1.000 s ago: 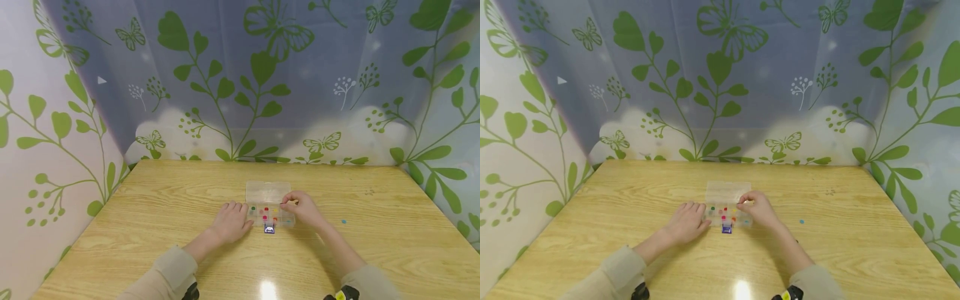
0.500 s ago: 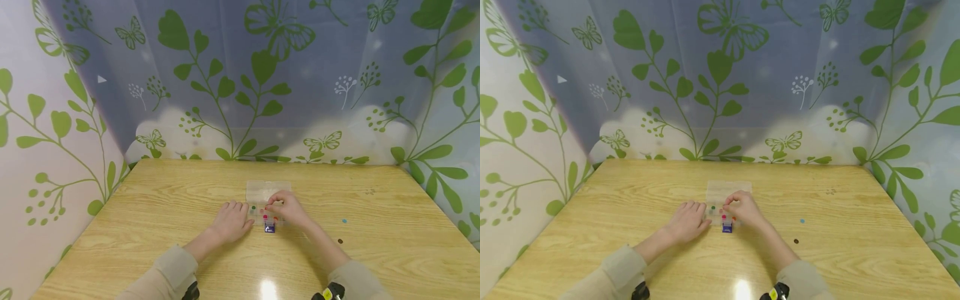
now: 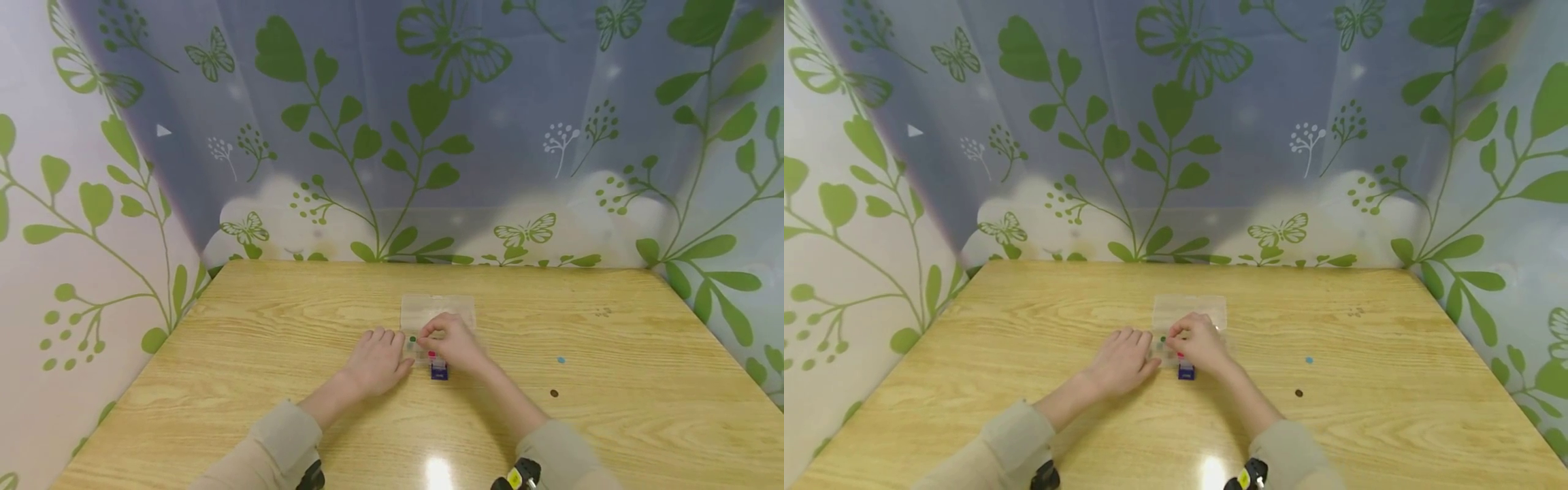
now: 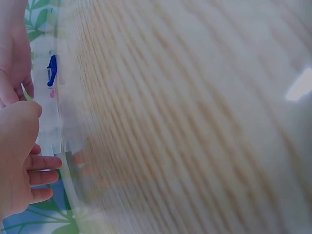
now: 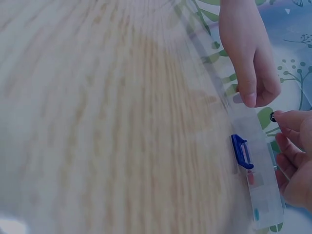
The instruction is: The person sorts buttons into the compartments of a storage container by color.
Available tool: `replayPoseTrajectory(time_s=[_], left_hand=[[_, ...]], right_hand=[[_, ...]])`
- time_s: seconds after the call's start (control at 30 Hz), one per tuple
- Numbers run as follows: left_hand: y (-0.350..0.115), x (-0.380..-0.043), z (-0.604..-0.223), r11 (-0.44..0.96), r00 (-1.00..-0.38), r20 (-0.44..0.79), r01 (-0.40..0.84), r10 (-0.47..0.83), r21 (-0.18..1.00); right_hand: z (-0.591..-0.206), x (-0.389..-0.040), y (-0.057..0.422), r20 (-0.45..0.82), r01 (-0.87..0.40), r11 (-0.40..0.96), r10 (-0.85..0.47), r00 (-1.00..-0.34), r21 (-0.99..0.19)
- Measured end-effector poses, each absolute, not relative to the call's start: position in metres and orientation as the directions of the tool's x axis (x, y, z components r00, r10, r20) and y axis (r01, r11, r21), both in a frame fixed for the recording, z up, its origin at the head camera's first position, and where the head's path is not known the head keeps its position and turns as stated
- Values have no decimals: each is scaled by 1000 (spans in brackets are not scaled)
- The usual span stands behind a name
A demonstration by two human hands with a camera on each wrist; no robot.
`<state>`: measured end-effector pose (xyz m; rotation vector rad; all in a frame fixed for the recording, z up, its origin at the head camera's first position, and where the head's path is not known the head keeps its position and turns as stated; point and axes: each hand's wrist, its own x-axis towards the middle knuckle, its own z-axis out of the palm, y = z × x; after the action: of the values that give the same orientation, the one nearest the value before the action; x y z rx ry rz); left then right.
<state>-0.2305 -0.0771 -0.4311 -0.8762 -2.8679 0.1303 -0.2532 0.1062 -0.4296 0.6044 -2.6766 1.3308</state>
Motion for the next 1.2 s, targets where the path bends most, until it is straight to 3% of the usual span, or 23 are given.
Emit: replayPoseTrajectory(time_s=[0.47,1.2], left_hand=[[-77,-230,-432,829,-825,94,548,558,-114],[-77,-230,-430,838,-834,84,539,545,-87]], right_hand=[[-436,-250,94,216,-354,616,-290,-932,-703],[-430,-251,116,243,-364,599,-275,-930,-713]])
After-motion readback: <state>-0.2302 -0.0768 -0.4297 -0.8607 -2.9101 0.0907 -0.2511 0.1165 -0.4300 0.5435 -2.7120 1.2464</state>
